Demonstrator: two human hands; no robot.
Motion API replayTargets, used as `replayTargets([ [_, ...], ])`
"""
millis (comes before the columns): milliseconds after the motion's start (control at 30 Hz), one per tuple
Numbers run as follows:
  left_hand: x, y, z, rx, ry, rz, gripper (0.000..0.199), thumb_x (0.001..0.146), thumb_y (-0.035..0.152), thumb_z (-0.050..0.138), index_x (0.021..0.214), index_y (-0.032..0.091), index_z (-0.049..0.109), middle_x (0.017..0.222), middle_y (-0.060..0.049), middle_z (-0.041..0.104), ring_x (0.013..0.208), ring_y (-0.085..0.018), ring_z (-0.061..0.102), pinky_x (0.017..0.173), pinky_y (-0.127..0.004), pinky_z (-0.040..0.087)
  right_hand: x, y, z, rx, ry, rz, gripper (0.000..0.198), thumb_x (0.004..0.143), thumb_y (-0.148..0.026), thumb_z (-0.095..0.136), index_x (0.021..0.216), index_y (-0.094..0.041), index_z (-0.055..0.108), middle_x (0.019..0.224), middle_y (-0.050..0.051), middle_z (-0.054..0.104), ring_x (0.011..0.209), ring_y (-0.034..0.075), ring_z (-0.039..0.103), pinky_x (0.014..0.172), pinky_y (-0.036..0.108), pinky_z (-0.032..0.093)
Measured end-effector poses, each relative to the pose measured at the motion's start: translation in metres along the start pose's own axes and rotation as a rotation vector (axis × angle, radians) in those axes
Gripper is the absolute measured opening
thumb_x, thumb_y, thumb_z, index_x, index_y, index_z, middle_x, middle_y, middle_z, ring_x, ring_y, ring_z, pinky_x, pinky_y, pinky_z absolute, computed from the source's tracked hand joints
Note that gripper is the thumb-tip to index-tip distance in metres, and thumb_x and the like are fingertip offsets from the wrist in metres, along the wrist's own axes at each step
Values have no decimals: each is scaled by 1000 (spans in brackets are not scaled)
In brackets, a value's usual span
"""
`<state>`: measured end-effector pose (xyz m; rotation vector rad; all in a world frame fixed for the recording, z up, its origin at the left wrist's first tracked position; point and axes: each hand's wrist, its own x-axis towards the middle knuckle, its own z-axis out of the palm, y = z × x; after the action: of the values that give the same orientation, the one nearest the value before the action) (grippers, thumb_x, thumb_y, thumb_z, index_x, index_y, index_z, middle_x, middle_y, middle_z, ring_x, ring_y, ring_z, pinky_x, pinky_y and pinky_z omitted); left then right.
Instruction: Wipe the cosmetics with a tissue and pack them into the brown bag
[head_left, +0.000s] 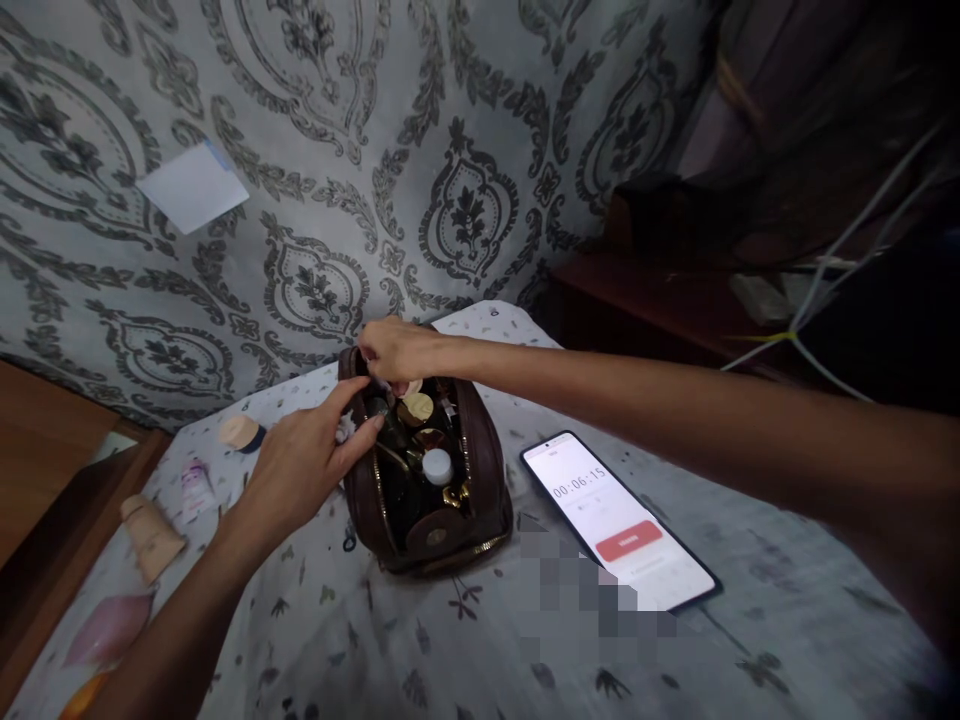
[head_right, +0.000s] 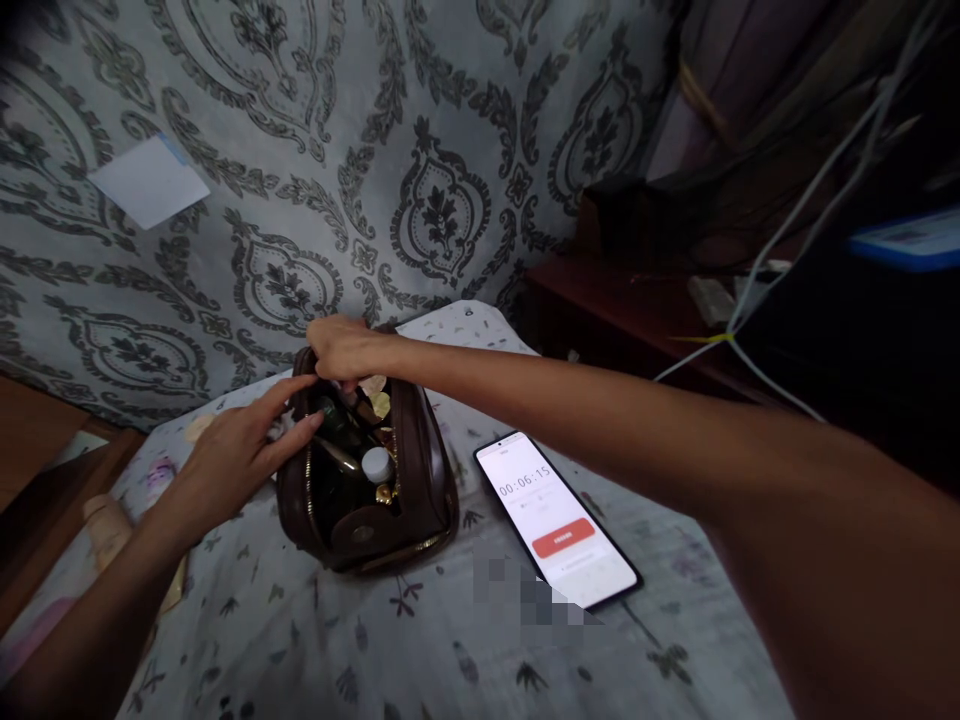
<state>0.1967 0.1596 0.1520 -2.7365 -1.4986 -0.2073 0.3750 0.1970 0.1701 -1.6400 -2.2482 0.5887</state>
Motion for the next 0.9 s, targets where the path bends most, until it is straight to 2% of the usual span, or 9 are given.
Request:
replayTargets([
  [100,1,-1,1,-2,0,2,56,96,58,42,140,26,54,76,-3,71,81,-29,70,69,-32,46,1,-1,1,-19,5,-11,22,80,-4,60,98,-4,73,72,13,77,63,20,73,57,24,52],
  [233,-1,-5,2,-40,26,7,60,96,61,38,142,26,53,73,-3,70,80,-29,70,69,-33,47,0,0,0,6,2,-19,18,85,-7,59,95,-6,73,65,10,75,58,19,72,54,23,51],
  [367,-13,-14,0,-156,89,-11,61,99,58,28,145,23,49,68,-1,66,69,-23,66,66,-30,45,-2,1,-4,-13,-1,-21,19,92,-13,55,87,-8,73,64,9,73,53,18,68,52,24,48],
  [500,-35,-29,6,-226,181,-92,56,101,50,25,139,19,52,61,2,60,62,-20,62,62,-28,42,-8,2,-11,-64,120,-14,22,90,-11,52,81,-10,72,63,9,72,59,18,68,57,24,45],
  [600,-57,-46,20,-208,157,-164,49,101,46,30,133,19,53,72,1,63,63,-18,62,62,-28,42,-19,3,-15,-33,284,-67,23,89,-11,50,77,-12,70,63,7,71,62,17,67,60,24,43],
  [700,-83,-62,41,-177,103,-215,46,100,44,33,131,17,53,81,-1,66,65,-18,63,63,-30,45,-36,-2,-14,92,407,-134,25,90,-11,48,74,-13,67,65,5,70,61,15,66,63,24,44],
  [767,-101,-71,59,-183,110,-209,45,101,43,34,129,15,54,89,-5,67,77,-20,66,73,-33,50,-50,-8,-8,212,459,-181,25,91,-13,48,74,-14,66,66,3,70,58,13,65,63,24,45],
  [900,-136,-86,97,-239,171,-71,39,100,37,38,128,19,59,112,-12,66,108,-26,63,95,-43,53,-83,-27,15,414,501,-304,21,93,-22,52,79,-14,65,68,1,69,55,11,64,60,22,45],
])
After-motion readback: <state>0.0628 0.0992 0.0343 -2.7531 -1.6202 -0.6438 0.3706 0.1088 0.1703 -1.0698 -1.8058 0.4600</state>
